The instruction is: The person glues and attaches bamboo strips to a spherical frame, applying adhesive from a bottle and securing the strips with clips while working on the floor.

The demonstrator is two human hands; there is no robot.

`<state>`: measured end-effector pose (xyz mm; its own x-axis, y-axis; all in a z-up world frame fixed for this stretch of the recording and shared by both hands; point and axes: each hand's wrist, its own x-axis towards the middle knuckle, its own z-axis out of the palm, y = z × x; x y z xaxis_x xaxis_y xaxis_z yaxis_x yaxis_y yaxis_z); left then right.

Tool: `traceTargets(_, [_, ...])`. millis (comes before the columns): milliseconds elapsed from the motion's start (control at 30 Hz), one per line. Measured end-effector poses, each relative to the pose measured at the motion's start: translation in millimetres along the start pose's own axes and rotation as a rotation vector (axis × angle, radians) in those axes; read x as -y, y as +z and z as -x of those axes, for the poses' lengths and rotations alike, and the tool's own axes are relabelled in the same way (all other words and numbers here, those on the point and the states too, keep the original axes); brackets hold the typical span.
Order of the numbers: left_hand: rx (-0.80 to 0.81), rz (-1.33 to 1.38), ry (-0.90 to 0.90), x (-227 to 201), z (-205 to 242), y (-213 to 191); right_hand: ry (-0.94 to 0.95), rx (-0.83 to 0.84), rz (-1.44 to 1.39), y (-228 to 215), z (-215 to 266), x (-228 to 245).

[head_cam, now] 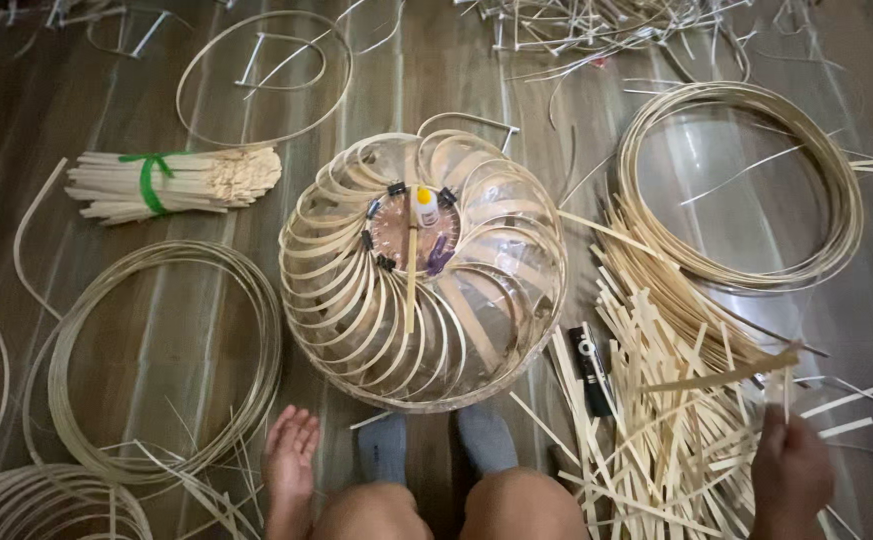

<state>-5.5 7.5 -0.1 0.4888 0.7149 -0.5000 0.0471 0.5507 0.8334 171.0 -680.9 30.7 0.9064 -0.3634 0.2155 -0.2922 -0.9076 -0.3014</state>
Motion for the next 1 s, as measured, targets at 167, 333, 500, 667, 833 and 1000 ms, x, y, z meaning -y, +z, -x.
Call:
traceTargets(167, [0.002,-0.027,0.075,-4.6,4.4,10.0,0.178,0.172,-0.219,15.7,11.7,8.1])
traceTargets(333, [0.116,-0.038,0.020,3.9,8.5,13.0,0.287,0.368,-0.186,55.4,25.6,43.2])
traceTargets(500, [0.240,-0.100,-0.352,17.6,5.2,15.7,0.533,0.462,-0.351,84.1,62.2,63.7])
traceTargets(667, [0.072,-0.670,0.187,-13.6,7.4,20.2,0.406,0.214,-0.401,109.1,67.2,60.2])
traceTargets(833, [0.183,-0.645,0.695,-71.1,49.3,81.0,0.368,0.038,-0.420,138.4,44.2,57.3])
traceTargets(1000, [0.492,-1.094,1.166,-103.7,86.2,169.1,0.316,-0.002,-0.367,162.1,-14.1,60.1])
